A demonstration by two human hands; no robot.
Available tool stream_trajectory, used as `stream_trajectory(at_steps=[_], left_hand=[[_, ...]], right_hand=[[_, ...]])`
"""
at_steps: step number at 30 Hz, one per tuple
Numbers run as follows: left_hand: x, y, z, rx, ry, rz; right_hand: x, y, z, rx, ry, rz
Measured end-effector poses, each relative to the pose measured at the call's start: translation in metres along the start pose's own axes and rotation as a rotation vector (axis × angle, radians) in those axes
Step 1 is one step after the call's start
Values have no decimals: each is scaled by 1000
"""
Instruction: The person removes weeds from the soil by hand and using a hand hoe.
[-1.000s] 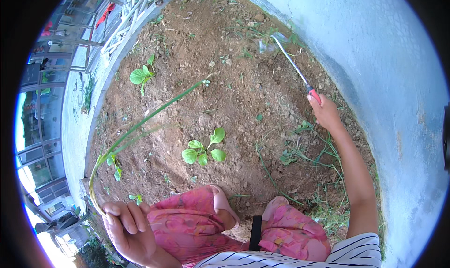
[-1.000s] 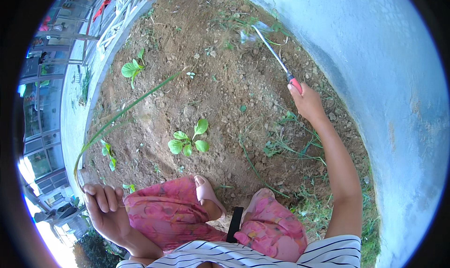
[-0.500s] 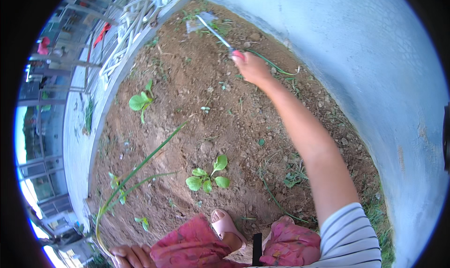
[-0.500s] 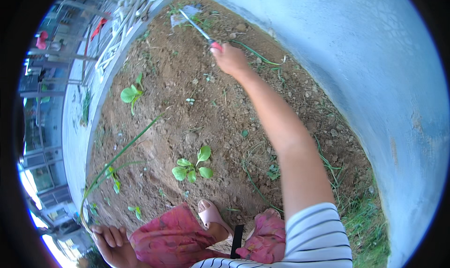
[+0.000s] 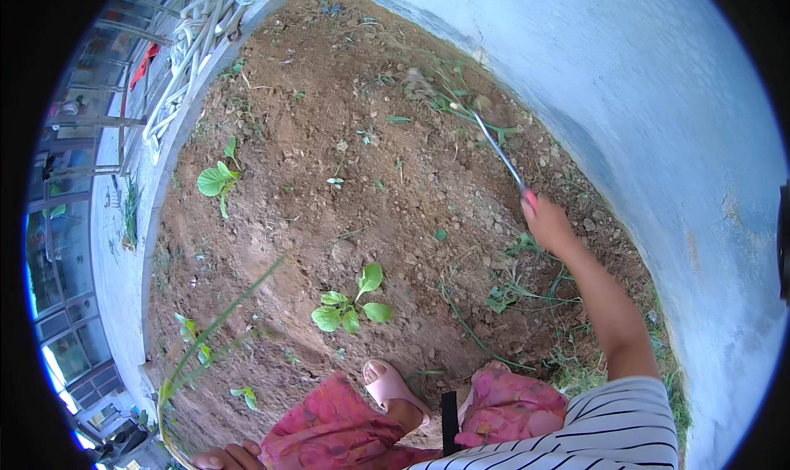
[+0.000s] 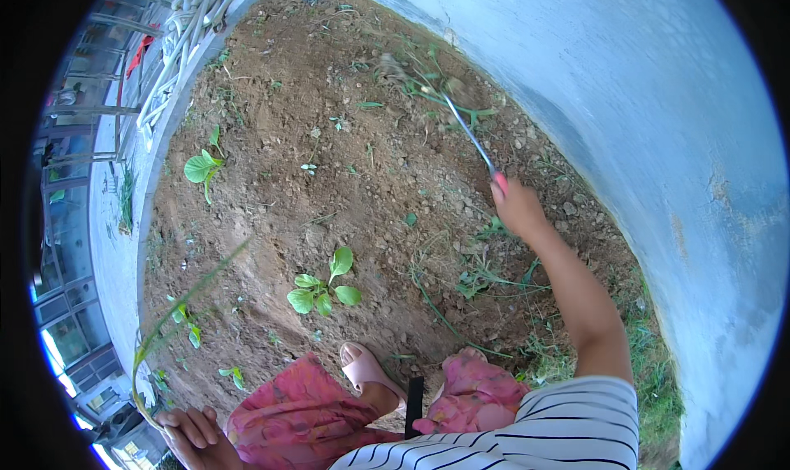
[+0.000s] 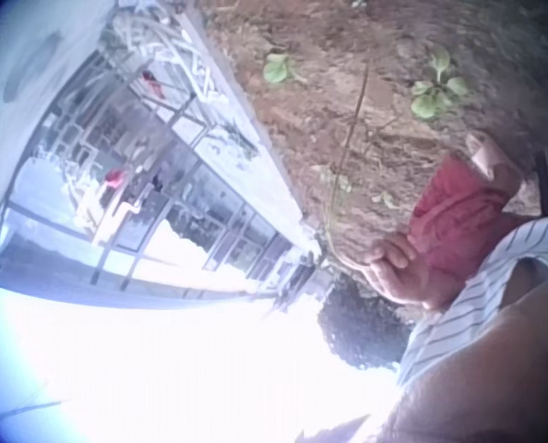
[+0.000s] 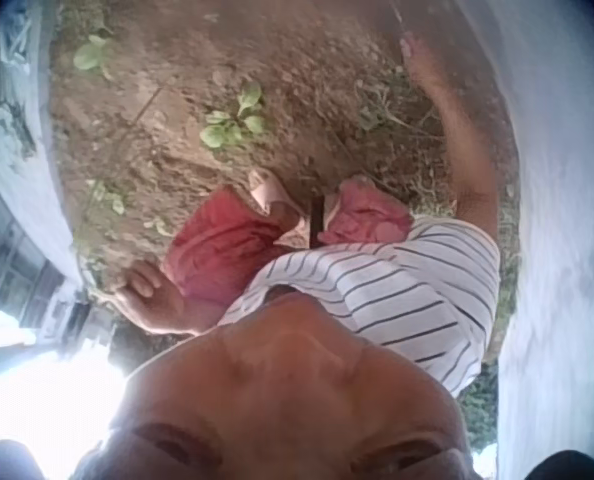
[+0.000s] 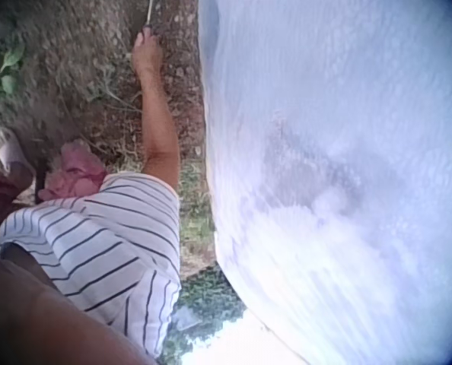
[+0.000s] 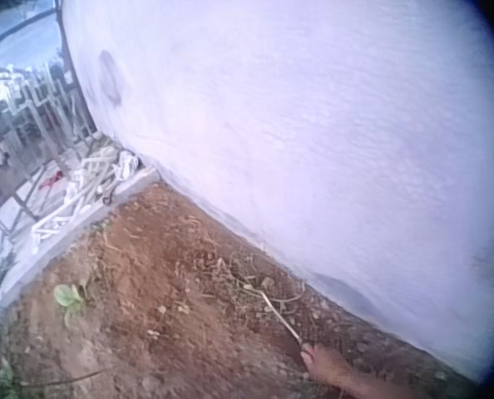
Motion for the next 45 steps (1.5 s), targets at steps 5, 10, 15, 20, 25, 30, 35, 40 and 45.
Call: stream_trajectory(at_steps=[5,10,15,20,25,30,35,40,45], left_hand=[[-19,-4,-4,-35,27,-125],[-19,-1,-13,-39,79,-278],[-16,4,-10,-84,121,-283],[-5,7,-12,0,172,-214],[-4,8,-15,-2,169,-208],[-19,15,-13,-20,203,-302],[-16,17,-10,-44,187,-297],[-13,16,-13,-6,210,-288],[-13,-2,-19,26,232,-235]], right_hand=[[-13,124,-2,-333,-510,-205],[-27,120,-46,89,-466,-144],[14,52,-105,204,-258,83],[45,77,-97,164,-322,70],[17,107,-91,319,-281,3],[40,45,-63,58,16,142],[83,85,-8,125,270,336],[52,125,70,-123,254,238],[17,134,1,14,51,58]])
Point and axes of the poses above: each hand's wrist, its own y-axis away from the middle knuckle, its own x-axis out of the back of the hand, z = x × y, the point moved 4 cm from there along -y, towards the middle knuckle, and after that the axes turned 8 degrees about -y, right-handed, at the moved point
